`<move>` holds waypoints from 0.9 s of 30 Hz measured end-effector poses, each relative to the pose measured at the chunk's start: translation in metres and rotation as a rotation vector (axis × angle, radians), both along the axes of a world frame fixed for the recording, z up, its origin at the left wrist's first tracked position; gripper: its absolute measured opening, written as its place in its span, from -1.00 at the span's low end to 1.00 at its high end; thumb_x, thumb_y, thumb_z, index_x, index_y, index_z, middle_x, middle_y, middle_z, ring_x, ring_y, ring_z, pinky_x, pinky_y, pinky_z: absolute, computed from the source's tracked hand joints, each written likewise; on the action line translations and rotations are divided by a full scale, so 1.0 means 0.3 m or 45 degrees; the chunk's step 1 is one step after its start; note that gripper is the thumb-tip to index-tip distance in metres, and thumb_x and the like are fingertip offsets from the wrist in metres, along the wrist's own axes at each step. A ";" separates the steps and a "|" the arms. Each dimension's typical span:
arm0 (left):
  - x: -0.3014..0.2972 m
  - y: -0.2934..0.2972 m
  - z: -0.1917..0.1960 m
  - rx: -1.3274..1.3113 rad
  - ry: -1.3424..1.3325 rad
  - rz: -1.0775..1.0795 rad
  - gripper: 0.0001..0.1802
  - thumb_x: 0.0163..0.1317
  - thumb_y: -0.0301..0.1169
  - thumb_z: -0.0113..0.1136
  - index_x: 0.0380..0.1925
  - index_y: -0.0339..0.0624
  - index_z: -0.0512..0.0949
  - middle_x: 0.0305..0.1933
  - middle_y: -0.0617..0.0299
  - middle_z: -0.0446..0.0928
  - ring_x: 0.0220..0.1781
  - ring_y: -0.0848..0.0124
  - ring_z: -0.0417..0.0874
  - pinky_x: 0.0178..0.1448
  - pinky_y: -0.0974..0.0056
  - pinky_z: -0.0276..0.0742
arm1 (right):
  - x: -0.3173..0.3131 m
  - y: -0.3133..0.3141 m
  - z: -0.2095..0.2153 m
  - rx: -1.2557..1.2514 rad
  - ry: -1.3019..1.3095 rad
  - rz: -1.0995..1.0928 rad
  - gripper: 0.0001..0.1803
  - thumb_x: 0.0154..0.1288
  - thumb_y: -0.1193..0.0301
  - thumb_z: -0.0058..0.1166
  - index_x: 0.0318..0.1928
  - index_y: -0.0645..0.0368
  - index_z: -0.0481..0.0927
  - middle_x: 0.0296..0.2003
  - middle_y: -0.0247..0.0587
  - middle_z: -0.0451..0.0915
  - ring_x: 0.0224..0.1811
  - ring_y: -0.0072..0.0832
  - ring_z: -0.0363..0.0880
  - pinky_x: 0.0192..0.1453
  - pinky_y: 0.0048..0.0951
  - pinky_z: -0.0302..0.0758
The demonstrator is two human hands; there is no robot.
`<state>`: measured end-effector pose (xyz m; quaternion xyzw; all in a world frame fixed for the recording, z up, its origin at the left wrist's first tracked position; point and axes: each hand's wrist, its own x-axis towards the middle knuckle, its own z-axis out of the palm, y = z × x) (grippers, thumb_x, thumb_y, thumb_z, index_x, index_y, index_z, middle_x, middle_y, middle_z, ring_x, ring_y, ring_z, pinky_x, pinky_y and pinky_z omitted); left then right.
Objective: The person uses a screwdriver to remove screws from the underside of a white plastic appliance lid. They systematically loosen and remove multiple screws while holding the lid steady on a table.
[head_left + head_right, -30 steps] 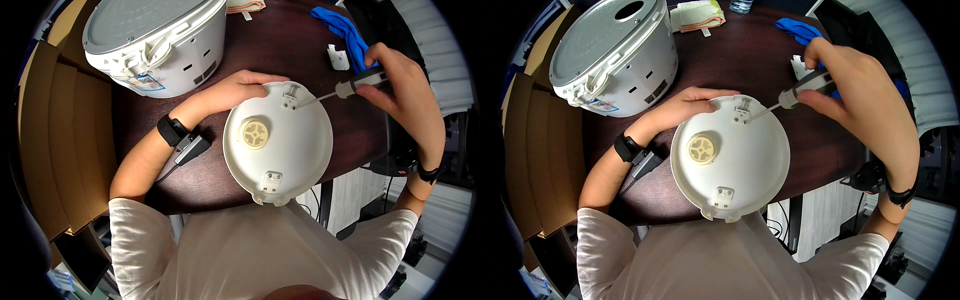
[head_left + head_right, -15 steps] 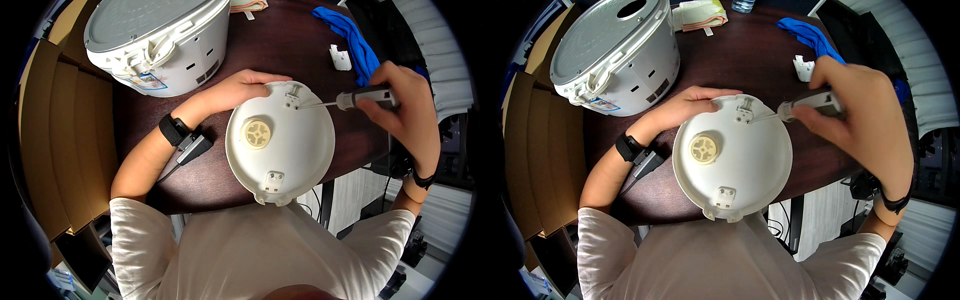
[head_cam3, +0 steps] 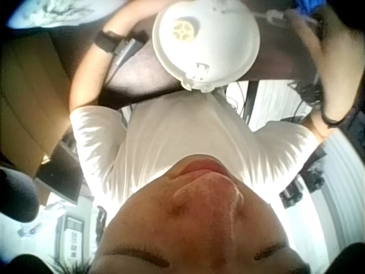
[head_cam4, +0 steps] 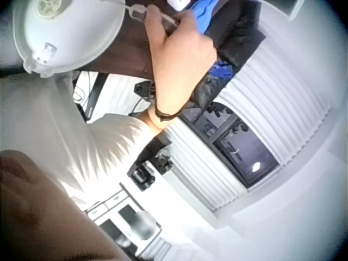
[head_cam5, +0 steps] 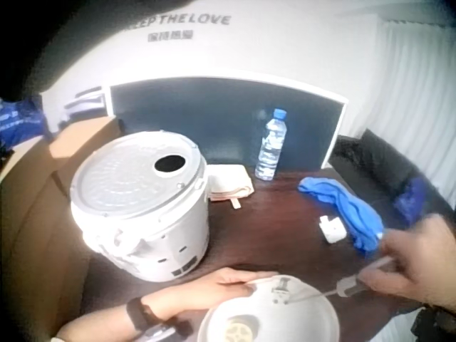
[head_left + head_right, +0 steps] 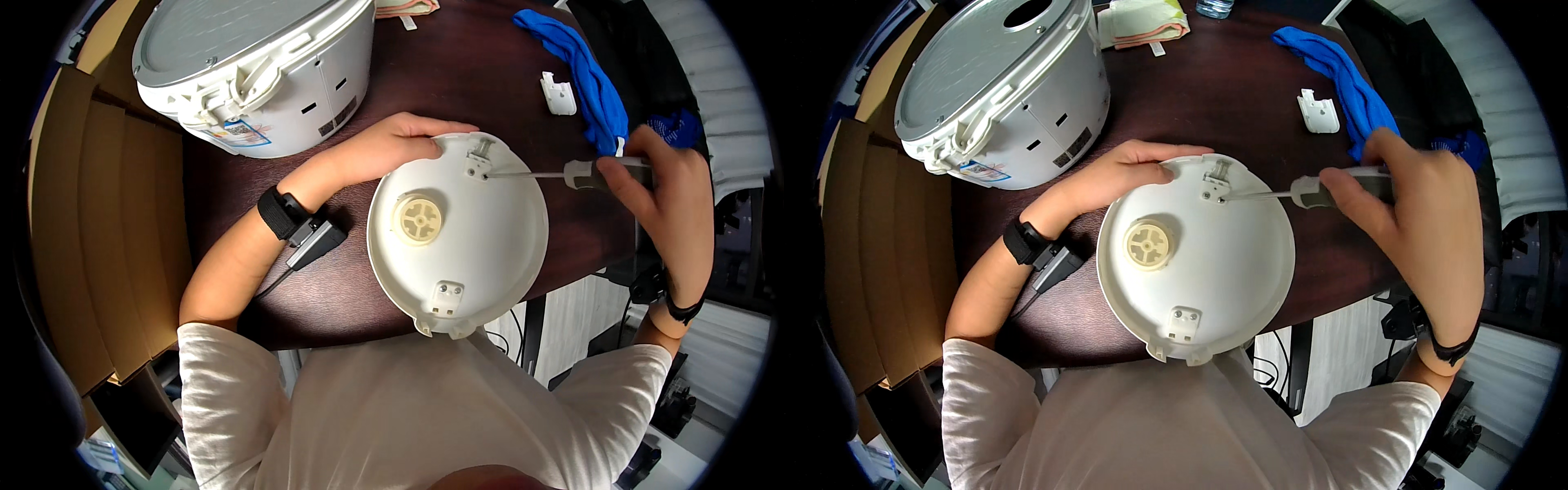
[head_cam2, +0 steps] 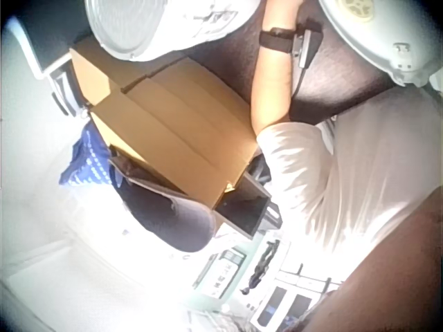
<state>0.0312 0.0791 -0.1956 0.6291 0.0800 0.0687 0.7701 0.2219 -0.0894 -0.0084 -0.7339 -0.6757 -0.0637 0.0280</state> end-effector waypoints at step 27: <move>0.003 -0.004 -0.007 -0.048 -0.020 0.022 -0.50 0.20 -0.52 -0.12 0.19 -0.21 0.40 0.03 0.21 0.56 -0.03 0.55 0.56 0.10 0.43 0.44 | 0.010 0.050 0.021 0.035 0.173 0.216 -0.69 0.00 0.34 0.34 -0.53 0.21 0.43 -0.79 -0.23 0.39 -0.80 -0.40 0.37 -0.68 -0.47 0.17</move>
